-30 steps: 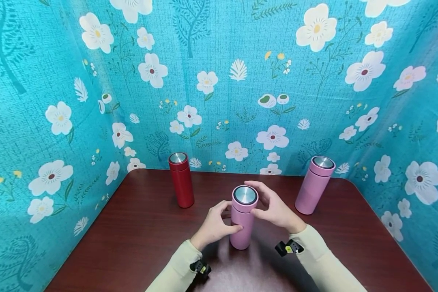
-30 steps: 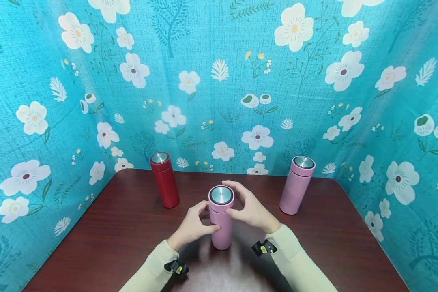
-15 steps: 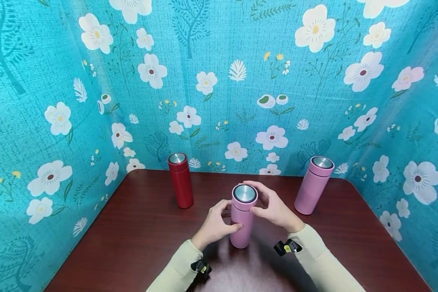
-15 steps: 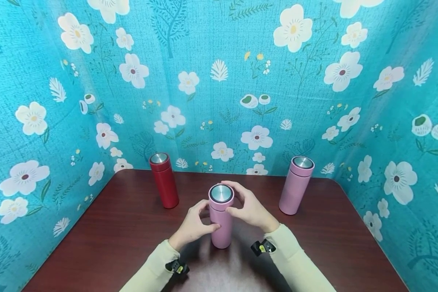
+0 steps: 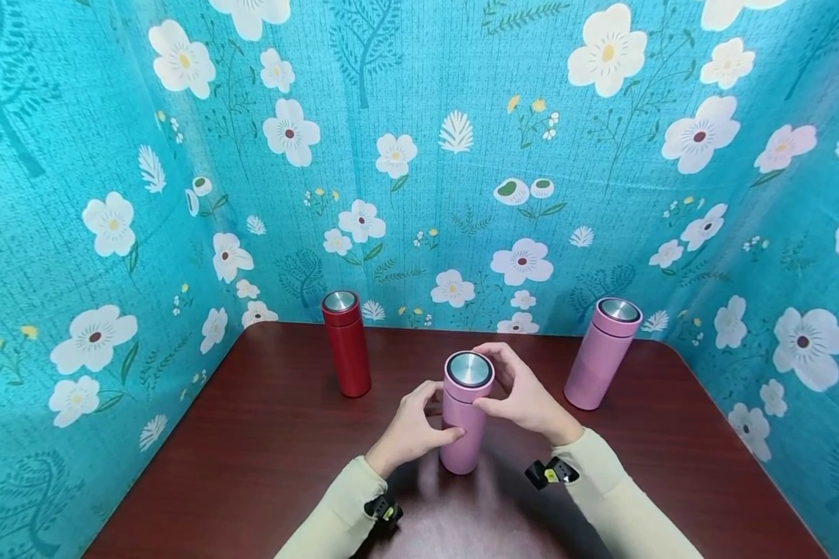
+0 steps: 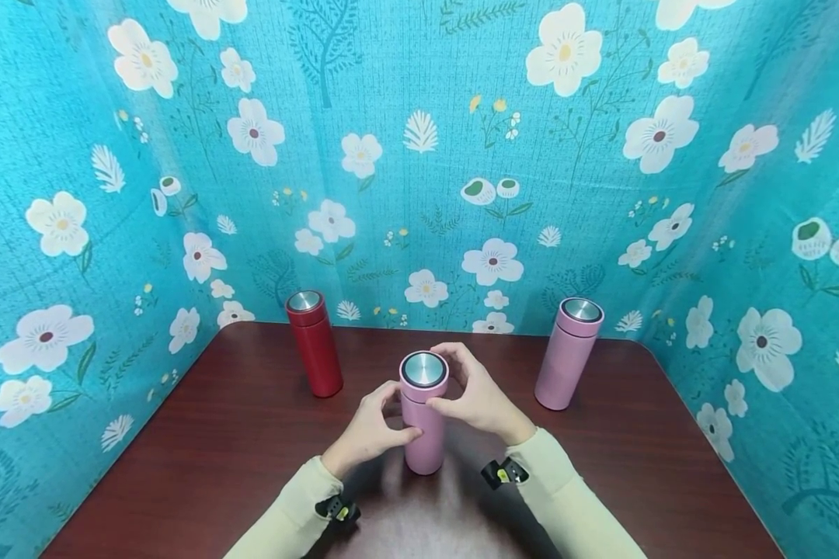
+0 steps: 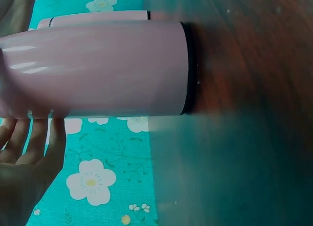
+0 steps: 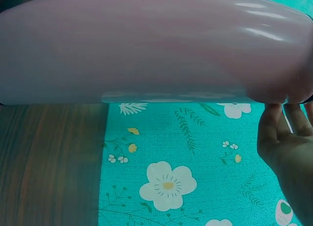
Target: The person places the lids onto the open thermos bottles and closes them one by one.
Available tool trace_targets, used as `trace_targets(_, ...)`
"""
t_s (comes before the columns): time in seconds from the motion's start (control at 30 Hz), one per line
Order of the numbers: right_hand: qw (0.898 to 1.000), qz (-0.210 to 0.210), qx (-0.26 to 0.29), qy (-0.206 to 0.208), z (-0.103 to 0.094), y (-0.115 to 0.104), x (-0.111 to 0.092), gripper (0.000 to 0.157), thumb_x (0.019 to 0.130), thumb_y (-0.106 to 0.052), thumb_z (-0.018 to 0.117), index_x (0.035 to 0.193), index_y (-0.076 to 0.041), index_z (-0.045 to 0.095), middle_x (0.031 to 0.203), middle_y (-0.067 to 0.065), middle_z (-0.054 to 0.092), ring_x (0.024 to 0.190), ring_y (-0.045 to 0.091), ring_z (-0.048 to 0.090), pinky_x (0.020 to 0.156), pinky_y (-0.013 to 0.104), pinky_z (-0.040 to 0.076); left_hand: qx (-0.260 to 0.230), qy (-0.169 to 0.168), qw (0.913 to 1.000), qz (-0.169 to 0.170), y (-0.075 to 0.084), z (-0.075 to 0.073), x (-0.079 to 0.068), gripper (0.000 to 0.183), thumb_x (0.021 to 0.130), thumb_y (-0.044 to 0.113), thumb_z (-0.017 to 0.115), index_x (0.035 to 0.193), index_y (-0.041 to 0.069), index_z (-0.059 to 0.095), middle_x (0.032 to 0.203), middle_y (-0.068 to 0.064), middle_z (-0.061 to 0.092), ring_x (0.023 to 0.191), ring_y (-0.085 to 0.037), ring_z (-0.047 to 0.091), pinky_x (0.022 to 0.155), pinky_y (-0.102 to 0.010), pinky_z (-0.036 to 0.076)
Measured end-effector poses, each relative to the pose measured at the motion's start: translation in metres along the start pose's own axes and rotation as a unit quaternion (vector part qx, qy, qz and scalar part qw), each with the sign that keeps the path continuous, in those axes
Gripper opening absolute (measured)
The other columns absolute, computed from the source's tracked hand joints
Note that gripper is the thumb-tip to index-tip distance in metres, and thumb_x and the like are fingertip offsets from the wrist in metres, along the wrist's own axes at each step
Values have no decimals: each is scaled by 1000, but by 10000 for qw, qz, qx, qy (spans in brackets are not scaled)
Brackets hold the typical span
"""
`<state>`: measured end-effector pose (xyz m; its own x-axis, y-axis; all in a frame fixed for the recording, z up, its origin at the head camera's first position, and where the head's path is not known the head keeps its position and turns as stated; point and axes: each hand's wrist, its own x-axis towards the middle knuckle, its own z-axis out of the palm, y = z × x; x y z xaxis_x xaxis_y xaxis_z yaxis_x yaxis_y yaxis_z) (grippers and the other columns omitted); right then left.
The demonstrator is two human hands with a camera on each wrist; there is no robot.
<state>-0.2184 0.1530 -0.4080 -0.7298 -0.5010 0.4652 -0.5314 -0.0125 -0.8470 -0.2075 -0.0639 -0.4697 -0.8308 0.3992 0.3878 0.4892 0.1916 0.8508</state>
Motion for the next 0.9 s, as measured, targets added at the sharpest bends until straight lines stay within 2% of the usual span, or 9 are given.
trace_targets(0.1,10000,64,-42,5,0,-1,0,70,76,9,70,136,-1,35,127,14,48,117,20,51,98,28,42,78,-86,9999,-19,2,-2,1,55,75,25,80,122,16,54,108,2,58,99,-12,60,85,-26,50)
trace_targets(0.2,9998,34,-67,-156,0,-2,-1,72,79,9,68,140,-2,33,132,14,46,121,19,48,99,28,41,144,-153,9998,-74,2,-4,2,56,74,26,80,122,15,53,108,2,58,98,-11,60,84,-27,51)
trace_targets(0.37,9992,-59,-53,-389,-1,-2,0,71,81,7,66,143,-3,31,137,15,43,123,20,46,99,29,41,139,-188,9997,-112,2,-5,2,57,74,25,81,122,13,53,108,0,58,96,-12,62,83,-35,53)
trace_targets(0.5,9993,-7,-64,-357,-1,-6,1,70,79,9,67,141,-5,35,132,14,48,119,19,50,96,29,44,170,-138,9997,-65,2,-3,2,57,74,26,81,122,13,53,109,0,58,97,-12,61,83,-33,52)
trace_targets(0.63,9995,-39,-78,-294,1,-16,3,67,76,13,67,136,4,36,126,16,51,114,16,53,94,27,45,233,-78,9997,-27,3,-2,3,57,74,27,81,122,14,53,109,1,58,99,-11,60,84,-26,51)
trace_targets(0.77,9997,-91,-126,-164,4,-25,3,66,74,14,68,131,10,36,122,17,51,111,13,54,94,25,44,276,-97,9995,-105,3,-1,3,58,73,25,82,122,14,53,109,2,57,99,-11,59,84,-25,50)
trace_targets(0.9,9999,-55,-126,-46,3,-15,2,67,73,14,70,131,9,36,123,17,50,112,15,53,95,25,43,298,-129,9992,-219,4,0,3,59,73,22,82,123,13,52,111,1,57,100,-12,59,85,-27,51)
